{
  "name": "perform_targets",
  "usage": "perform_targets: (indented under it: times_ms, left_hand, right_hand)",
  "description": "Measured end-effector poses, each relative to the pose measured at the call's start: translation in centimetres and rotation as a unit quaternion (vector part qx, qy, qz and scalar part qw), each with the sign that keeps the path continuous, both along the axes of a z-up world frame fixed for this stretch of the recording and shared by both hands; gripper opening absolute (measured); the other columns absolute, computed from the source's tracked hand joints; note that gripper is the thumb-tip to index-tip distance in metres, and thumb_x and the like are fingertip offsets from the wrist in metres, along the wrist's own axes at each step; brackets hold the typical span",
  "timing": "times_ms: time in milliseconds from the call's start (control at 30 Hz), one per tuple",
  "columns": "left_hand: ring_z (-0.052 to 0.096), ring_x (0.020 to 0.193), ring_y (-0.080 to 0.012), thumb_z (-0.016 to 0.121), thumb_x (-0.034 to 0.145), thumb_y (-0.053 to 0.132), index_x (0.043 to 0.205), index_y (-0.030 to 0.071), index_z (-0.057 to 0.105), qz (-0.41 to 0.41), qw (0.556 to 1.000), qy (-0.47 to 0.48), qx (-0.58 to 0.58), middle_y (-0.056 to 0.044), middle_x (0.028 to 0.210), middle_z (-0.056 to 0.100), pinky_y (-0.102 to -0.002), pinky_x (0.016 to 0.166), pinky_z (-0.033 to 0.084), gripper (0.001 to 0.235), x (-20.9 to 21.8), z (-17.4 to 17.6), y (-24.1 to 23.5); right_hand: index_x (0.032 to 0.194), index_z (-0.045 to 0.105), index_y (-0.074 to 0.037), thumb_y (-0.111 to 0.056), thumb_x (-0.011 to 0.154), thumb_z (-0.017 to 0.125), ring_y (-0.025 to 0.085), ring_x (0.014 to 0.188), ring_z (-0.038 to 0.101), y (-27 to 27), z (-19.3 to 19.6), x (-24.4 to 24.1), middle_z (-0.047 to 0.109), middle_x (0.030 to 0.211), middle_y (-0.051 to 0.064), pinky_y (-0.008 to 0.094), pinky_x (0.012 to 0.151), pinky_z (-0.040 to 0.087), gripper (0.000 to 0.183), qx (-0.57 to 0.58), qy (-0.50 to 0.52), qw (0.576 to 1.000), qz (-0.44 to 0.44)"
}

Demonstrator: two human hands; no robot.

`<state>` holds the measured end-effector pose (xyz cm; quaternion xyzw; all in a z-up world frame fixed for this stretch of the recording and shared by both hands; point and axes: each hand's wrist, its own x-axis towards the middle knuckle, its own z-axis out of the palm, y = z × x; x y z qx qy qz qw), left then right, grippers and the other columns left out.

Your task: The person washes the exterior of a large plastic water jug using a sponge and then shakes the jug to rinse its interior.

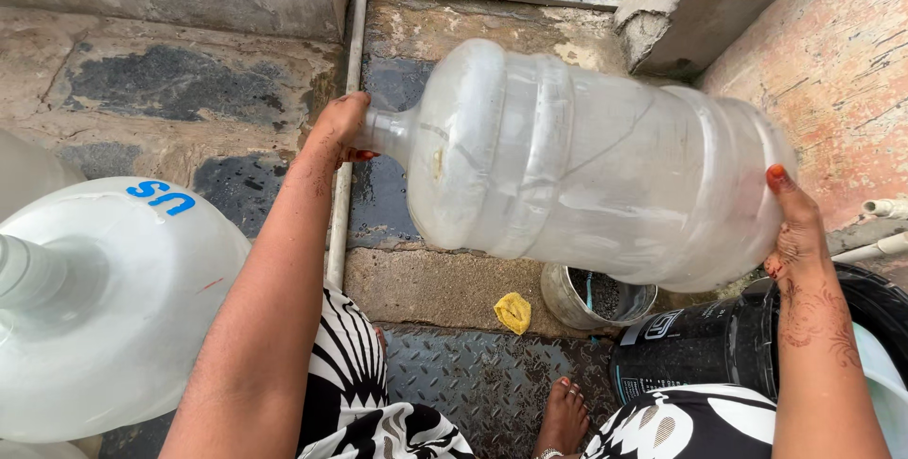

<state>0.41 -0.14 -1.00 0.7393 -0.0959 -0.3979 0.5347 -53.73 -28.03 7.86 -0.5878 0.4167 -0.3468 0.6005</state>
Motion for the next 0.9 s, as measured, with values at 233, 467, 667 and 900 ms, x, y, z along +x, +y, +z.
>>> perform_targets:
  times_ms: [233,467,667,900]
  left_hand:
    - [0.069,0.078,-0.0199,0.054,0.101,0.043,0.126,0.008,0.054,-0.013,0.964,-0.101,-0.245,-0.007,0.106,0.069,-0.034,0.052,0.056,0.043,-0.2,2.5,1.2]
    - [0.071,0.075,-0.0158,0.052,0.099,0.044,0.126,0.010,0.056,-0.028,0.976,0.028,-0.212,-0.008,0.102,0.070,-0.031,0.055,0.061,0.044,-2.3,5.8,2.4]
    - [0.069,0.064,-0.0195,0.041,0.100,0.049,0.124,0.018,0.050,-0.047,0.998,-0.013,-0.050,-0.012,0.088,0.071,-0.031,0.051,0.054,0.040,-1.4,2.2,2.0]
    - [0.070,0.064,-0.0246,0.043,0.101,0.046,0.120,0.006,0.056,-0.032,0.993,0.045,0.105,-0.014,0.088,0.070,-0.035,0.057,0.060,0.047,0.1,-2.5,1.0]
  right_hand:
    - [0.153,0.045,0.001,-0.063,0.082,0.081,0.032,0.139,0.054,1.4,2.2,-0.4,0.053,0.144,0.018,0.053,0.115,0.048,0.103,-0.140,-0.039,0.989,-0.004]
    - [0.158,0.036,-0.007,-0.079,0.081,0.075,0.032,0.145,0.048,2.5,4.0,1.0,0.049,0.153,0.013,0.055,0.119,0.043,0.112,-0.194,-0.138,0.971,0.024]
    - [0.153,0.048,-0.008,-0.087,0.079,0.060,0.035,0.139,0.049,0.4,2.8,1.4,0.054,0.149,0.019,0.060,0.112,0.036,0.108,-0.107,0.137,0.981,-0.081]
    - [0.154,0.047,-0.010,-0.069,0.076,0.069,0.035,0.132,0.054,0.8,-0.9,3.0,0.053,0.149,0.020,0.053,0.109,0.042,0.100,0.067,0.172,0.980,-0.078]
